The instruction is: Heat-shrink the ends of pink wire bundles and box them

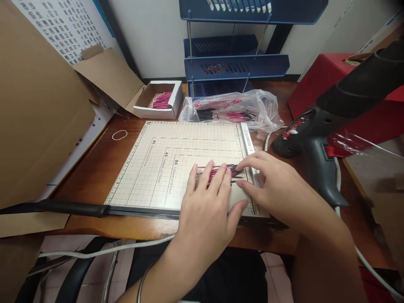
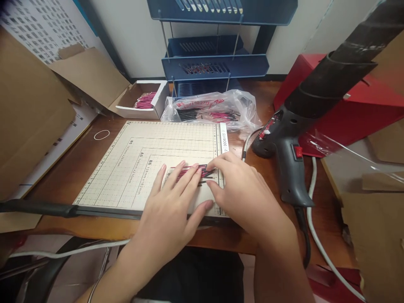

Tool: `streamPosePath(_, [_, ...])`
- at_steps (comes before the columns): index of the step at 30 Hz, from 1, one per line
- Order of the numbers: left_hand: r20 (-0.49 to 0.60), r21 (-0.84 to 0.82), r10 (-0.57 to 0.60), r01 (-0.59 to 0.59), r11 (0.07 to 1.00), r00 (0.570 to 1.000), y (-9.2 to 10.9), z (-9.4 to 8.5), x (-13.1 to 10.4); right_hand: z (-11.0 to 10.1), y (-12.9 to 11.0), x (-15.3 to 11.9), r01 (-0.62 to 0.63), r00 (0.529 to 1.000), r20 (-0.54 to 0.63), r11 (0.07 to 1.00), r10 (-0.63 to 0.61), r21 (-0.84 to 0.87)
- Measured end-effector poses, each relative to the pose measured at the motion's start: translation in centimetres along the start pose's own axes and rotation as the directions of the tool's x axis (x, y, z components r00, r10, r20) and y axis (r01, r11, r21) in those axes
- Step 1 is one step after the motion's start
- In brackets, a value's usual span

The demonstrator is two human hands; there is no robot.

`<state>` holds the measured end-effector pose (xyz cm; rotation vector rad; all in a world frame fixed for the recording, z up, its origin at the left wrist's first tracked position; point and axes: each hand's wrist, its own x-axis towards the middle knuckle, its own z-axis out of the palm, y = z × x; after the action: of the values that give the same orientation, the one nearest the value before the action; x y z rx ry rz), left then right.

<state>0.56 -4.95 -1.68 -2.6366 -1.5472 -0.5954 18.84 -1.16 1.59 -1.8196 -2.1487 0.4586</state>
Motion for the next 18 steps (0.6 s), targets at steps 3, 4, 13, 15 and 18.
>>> streamPosePath(3, [-0.004,0.013,0.003,-0.003,1.0,1.0,-0.7,-0.3,-0.4,-0.2,0.3,0.0,-0.012,1.0,-0.005,1.0,0.012,0.01])
streamPosePath(4, [0.003,0.019,0.003,-0.003,1.0,1.0,-1.1,-0.4,-0.6,-0.2,0.4,0.0,-0.024,1.0,0.001,0.999,0.024,0.021])
streamPosePath(13, [-0.048,0.014,0.004,-0.003,1.0,0.999,-1.1,-0.7,-1.1,-0.8,0.5,0.3,-0.065,0.998,0.01,0.997,0.064,0.038])
streamPosePath(15, [-0.069,0.017,0.0,0.001,1.0,0.998,-0.8,-0.7,-1.4,-1.0,0.5,0.4,-0.097,0.995,0.012,0.995,0.096,0.032])
streamPosePath(18, [-0.016,0.024,0.016,-0.015,1.0,1.0,-0.2,-0.3,-1.6,-1.4,0.4,0.7,-0.105,0.993,0.06,0.994,0.102,0.042])
